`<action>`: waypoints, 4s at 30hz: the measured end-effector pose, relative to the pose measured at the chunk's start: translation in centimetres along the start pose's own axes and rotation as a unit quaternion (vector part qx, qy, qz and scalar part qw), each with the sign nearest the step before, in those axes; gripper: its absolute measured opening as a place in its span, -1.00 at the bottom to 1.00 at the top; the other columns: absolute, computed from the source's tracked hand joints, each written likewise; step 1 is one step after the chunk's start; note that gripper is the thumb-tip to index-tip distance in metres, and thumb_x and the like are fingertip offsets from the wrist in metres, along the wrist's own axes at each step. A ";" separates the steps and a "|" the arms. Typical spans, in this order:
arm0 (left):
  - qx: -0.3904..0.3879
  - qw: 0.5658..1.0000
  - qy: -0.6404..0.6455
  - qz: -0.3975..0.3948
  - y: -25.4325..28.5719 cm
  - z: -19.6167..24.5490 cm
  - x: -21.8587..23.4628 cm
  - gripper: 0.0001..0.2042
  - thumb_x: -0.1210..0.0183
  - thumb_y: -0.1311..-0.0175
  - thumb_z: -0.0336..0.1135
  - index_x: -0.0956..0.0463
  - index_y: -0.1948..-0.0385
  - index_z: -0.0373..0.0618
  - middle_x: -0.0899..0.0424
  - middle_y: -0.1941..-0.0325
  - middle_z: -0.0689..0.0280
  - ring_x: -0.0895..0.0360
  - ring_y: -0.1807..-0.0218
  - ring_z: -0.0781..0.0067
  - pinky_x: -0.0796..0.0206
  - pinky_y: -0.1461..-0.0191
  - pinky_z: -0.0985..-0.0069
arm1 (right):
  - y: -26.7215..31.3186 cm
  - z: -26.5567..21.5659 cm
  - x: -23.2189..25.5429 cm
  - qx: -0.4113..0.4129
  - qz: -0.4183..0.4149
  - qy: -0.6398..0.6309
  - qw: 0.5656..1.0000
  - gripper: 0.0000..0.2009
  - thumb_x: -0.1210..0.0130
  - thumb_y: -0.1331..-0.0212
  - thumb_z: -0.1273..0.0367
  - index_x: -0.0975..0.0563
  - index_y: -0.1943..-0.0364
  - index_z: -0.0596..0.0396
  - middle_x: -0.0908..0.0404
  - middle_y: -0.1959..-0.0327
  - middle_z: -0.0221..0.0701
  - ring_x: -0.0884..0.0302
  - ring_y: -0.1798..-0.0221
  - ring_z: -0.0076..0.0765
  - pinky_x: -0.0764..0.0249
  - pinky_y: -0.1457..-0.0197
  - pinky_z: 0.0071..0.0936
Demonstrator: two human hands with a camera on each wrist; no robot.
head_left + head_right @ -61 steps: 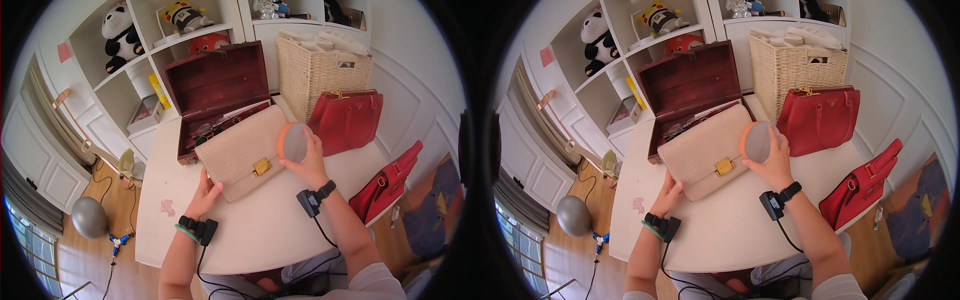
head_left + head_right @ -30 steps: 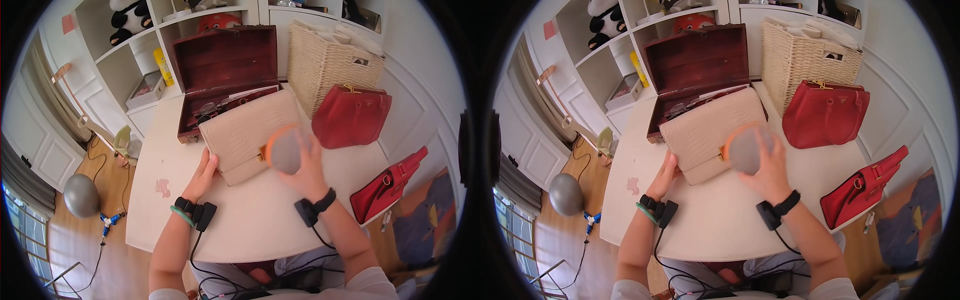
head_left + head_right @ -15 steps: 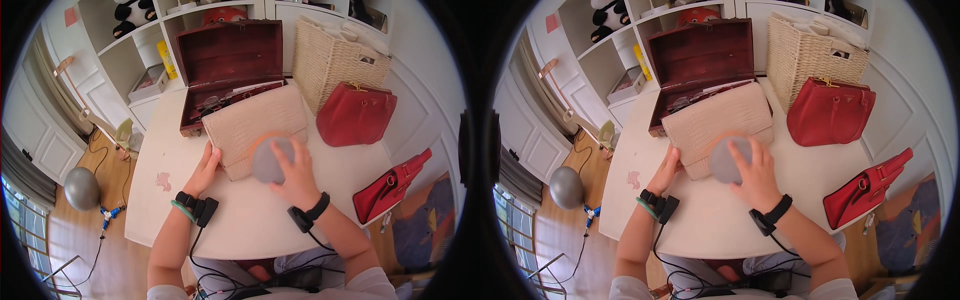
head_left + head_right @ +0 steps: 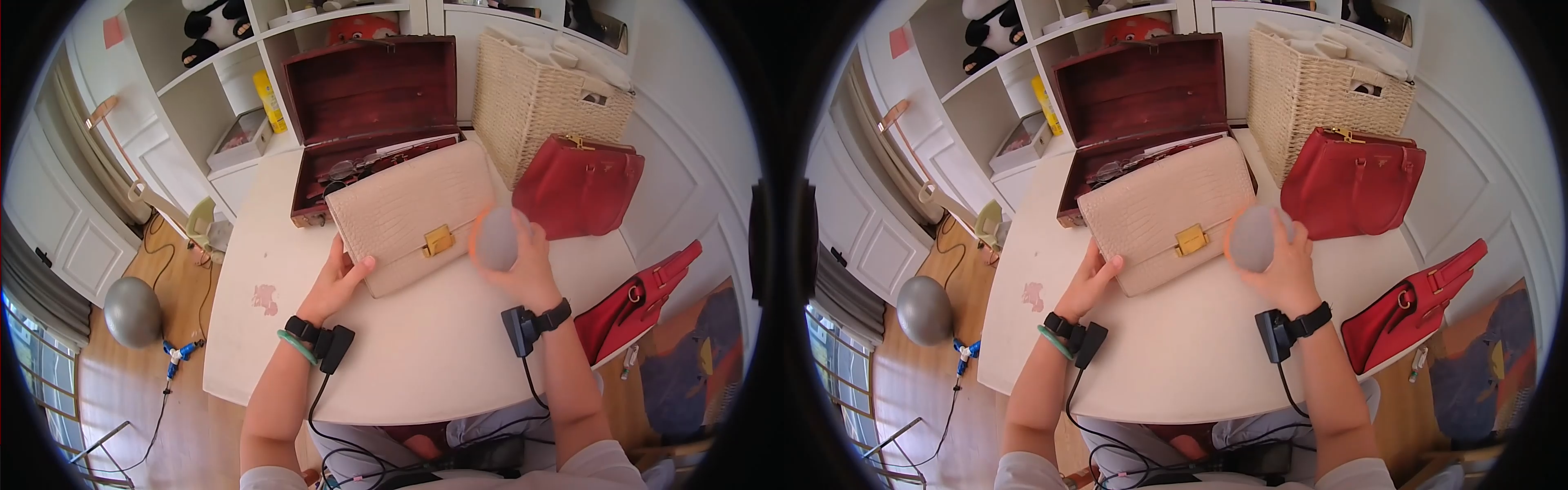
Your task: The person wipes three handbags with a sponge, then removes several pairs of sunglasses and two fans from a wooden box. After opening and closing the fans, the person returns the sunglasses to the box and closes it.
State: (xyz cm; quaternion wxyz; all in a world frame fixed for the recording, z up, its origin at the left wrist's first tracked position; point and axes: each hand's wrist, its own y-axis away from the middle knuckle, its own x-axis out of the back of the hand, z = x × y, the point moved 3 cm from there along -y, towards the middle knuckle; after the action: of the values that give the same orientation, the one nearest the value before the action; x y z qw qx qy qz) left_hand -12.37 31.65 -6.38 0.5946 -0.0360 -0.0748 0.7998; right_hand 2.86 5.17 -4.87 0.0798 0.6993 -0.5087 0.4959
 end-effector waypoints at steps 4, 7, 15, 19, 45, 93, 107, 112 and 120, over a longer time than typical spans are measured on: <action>0.004 1.000 0.003 0.006 0.2 0.3 -0.1 -0.24 -0.10 -0.29 -0.22 0.24 -0.37 -0.20 -0.22 -0.30 0.06 -0.25 -0.29 0.26 -0.08 -0.32 0.37 | 1.8 -3.1 -0.6 0.059 -0.115 -0.023 0.991 -0.02 -0.35 0.27 0.15 -0.08 -0.34 0.08 -0.08 -0.18 0.13 -0.16 -0.14 0.33 -0.22 -0.24 -0.05; 0.021 1.000 0.001 0.010 0.3 0.7 -0.4 -0.26 -0.08 -0.31 -0.22 0.23 -0.37 -0.20 -0.22 -0.30 0.06 -0.25 -0.29 0.27 -0.08 -0.32 0.38 | 2.3 -4.2 -0.6 0.071 -0.123 -0.030 0.989 -0.02 -0.33 0.27 0.15 -0.08 -0.34 0.12 -0.10 -0.16 0.12 -0.20 -0.11 0.31 -0.28 -0.18 -0.06; 0.043 0.999 0.008 0.018 0.2 0.4 -0.2 -0.30 -0.05 -0.33 -0.23 0.21 -0.37 -0.18 -0.21 -0.31 0.07 -0.23 -0.30 0.29 -0.09 -0.31 0.40 | 1.3 -1.7 1.4 0.011 -0.077 0.095 0.992 -0.06 -0.29 0.28 0.04 -0.18 -0.27 0.17 -0.28 0.01 0.01 -0.32 0.01 0.18 -0.43 0.02 -0.10; 0.013 1.000 0.022 0.018 0.0 0.5 -0.5 -0.31 -0.04 -0.34 -0.24 0.19 -0.37 -0.18 -0.23 -0.31 0.10 -0.23 -0.30 0.31 -0.08 -0.32 0.40 | 2.0 -2.9 1.2 0.033 -0.161 0.076 0.984 -0.07 -0.32 0.29 0.07 -0.19 -0.26 0.16 -0.25 -0.04 0.05 -0.33 0.01 0.19 -0.43 0.00 -0.08; 0.006 1.000 0.009 0.024 0.2 0.7 -0.5 -0.33 -0.04 -0.34 -0.22 0.16 -0.36 -0.21 -0.19 -0.33 0.11 -0.20 -0.32 0.32 -0.04 -0.35 0.41 | 0.5 -0.3 1.1 0.031 -0.041 0.008 0.999 -0.07 -0.31 0.28 0.06 -0.21 -0.28 0.19 -0.22 -0.11 0.01 -0.27 -0.10 0.18 -0.35 -0.13 -0.14; -0.008 0.997 -0.058 -0.040 0.5 0.5 -0.2 -0.10 -0.36 -0.03 -0.29 0.12 -0.35 -0.12 -0.36 -0.21 0.07 -0.37 -0.22 0.27 -0.20 -0.28 0.34 | -1.5 -2.8 2.5 0.053 0.156 -0.102 0.981 -0.09 -0.40 0.20 0.18 -0.15 -0.31 0.08 -0.06 -0.27 0.02 -0.06 -0.29 0.18 -0.16 -0.29 -0.08; 0.002 0.998 -0.034 -0.054 0.8 -0.3 0.8 -0.25 0.47 -0.36 0.29 0.04 -0.36 -0.19 -0.33 -0.23 0.10 -0.34 -0.17 0.33 -0.16 -0.25 0.36 | 0.4 -14.9 1.3 0.295 0.083 -0.026 0.951 -0.06 -0.38 0.36 0.31 -0.20 -0.31 -0.11 -0.06 -0.28 0.01 -0.13 -0.23 0.18 -0.19 -0.20 -0.01; -0.040 0.997 -0.060 -0.015 1.0 0.7 0.8 -0.22 0.46 -0.34 0.32 -0.01 -0.33 -0.23 -0.41 -0.12 0.13 -0.38 -0.13 0.32 -0.16 -0.25 0.33 | 2.5 -13.9 0.1 0.366 0.036 0.006 0.930 -0.06 -0.37 0.39 0.35 -0.21 -0.31 -0.25 -0.03 -0.32 -0.02 -0.11 -0.26 0.13 -0.17 -0.23 -0.03; -0.172 0.982 -0.079 0.017 1.1 2.0 -0.3 -0.21 -0.18 -0.18 0.03 -0.02 -0.32 -0.24 -0.49 -0.02 0.17 -0.43 -0.09 0.36 -0.25 -0.20 0.36 | -1.3 -9.6 5.1 0.163 0.118 0.000 0.980 -0.21 -0.33 0.27 0.21 -0.34 -0.20 0.13 -0.16 -0.24 0.06 -0.18 -0.21 0.25 -0.24 -0.23 -0.09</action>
State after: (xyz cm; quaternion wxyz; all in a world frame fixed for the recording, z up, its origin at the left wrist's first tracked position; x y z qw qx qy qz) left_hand -13.59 30.87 -4.63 0.5578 -0.0754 -0.2575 0.7854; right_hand -2.03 8.48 4.29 -0.0942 0.6378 -0.4998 0.5783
